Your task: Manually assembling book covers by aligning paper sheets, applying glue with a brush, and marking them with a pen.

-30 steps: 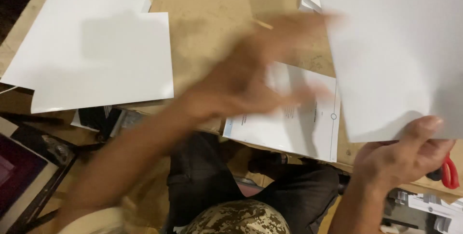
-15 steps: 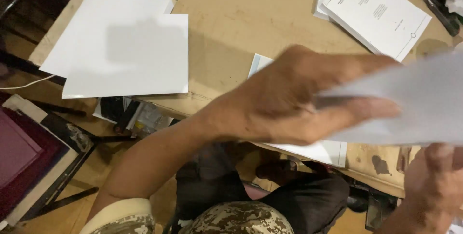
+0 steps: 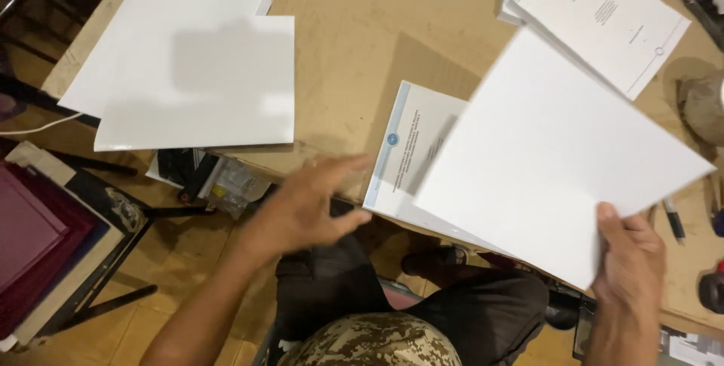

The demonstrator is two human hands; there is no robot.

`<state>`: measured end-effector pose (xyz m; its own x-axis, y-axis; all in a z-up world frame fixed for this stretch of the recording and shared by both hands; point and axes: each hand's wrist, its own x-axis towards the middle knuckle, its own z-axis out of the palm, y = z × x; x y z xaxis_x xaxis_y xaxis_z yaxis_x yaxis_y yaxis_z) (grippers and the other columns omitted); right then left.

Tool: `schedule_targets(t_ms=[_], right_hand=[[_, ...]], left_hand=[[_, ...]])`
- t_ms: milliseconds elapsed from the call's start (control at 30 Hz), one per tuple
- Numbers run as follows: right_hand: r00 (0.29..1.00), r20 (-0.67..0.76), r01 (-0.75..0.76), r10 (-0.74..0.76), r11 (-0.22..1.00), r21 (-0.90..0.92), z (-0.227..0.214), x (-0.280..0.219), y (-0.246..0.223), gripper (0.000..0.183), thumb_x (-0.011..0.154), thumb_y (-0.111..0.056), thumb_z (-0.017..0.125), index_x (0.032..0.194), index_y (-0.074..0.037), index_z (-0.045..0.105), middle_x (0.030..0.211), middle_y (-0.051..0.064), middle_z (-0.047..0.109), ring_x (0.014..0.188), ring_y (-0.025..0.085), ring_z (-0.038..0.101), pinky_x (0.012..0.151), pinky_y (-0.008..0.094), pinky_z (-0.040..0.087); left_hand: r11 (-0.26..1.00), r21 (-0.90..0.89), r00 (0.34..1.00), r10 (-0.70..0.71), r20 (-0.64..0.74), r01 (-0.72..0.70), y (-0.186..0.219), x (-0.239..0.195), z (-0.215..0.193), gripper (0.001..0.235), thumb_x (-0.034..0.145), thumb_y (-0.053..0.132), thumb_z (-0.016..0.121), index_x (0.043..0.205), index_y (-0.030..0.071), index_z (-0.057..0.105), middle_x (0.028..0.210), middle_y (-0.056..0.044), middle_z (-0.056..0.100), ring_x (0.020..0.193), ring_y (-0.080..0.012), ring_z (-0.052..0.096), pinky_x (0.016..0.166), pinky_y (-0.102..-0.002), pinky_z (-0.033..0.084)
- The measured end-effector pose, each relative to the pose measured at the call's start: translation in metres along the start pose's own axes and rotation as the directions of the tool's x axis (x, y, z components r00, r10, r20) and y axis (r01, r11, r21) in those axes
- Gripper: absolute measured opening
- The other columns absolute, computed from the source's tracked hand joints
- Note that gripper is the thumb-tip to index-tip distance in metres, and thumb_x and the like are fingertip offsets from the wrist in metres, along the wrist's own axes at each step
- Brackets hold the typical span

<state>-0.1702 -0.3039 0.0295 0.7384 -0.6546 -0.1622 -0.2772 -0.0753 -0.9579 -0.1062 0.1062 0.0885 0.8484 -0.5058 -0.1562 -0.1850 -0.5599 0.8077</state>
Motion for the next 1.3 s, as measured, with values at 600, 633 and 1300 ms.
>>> schedule_targets(t_ms=[600, 633, 1300], right_hand=[[0.989, 0.144, -0.031, 0.034, 0.999, -0.018, 0.045, 0.004, 0.003, 0.033, 0.091, -0.027, 0.075, 0.12, -0.01, 0.069, 0.123, 0.001, 0.072, 0.107, 0.013, 0.068, 0.091, 0.026, 0.058], [0.989, 0.145, -0.029, 0.034, 0.999, -0.034, 0.046, 0.004, 0.003, 0.034, 0.092, -0.027, 0.075, 0.12, -0.01, 0.069, 0.123, 0.001, 0.072, 0.106, 0.012, 0.067, 0.09, 0.026, 0.058], [0.984, 0.177, 0.01, 0.013, 0.992, -0.129, 0.044, 0.007, 0.009, 0.021, 0.099, -0.029, 0.077, 0.092, -0.012, 0.065, 0.101, -0.002, 0.071, 0.089, 0.011, 0.066, 0.077, 0.025, 0.057]], left_hand=[[0.807, 0.41, 0.696, 0.581, -0.423, -0.424, -0.076, 0.003, 0.08, 0.062, 0.091, 0.02, 0.088, 0.14, 0.0, 0.057, 0.074, -0.002, 0.054, 0.073, -0.0211, 0.057, 0.079, -0.037, 0.056], [0.802, 0.412, 0.686, 0.59, -0.427, -0.433, -0.076, 0.004, 0.08, 0.059, 0.089, 0.018, 0.09, 0.136, 0.0, 0.059, 0.083, -0.004, 0.064, 0.073, -0.0207, 0.058, 0.079, -0.037, 0.056], [0.84, 0.336, 0.748, 0.536, -0.391, -0.426, -0.072, 0.006, 0.07, 0.029, 0.086, 0.013, 0.088, 0.107, 0.003, 0.07, 0.104, -0.006, 0.078, 0.078, -0.0222, 0.066, 0.073, -0.032, 0.056]])
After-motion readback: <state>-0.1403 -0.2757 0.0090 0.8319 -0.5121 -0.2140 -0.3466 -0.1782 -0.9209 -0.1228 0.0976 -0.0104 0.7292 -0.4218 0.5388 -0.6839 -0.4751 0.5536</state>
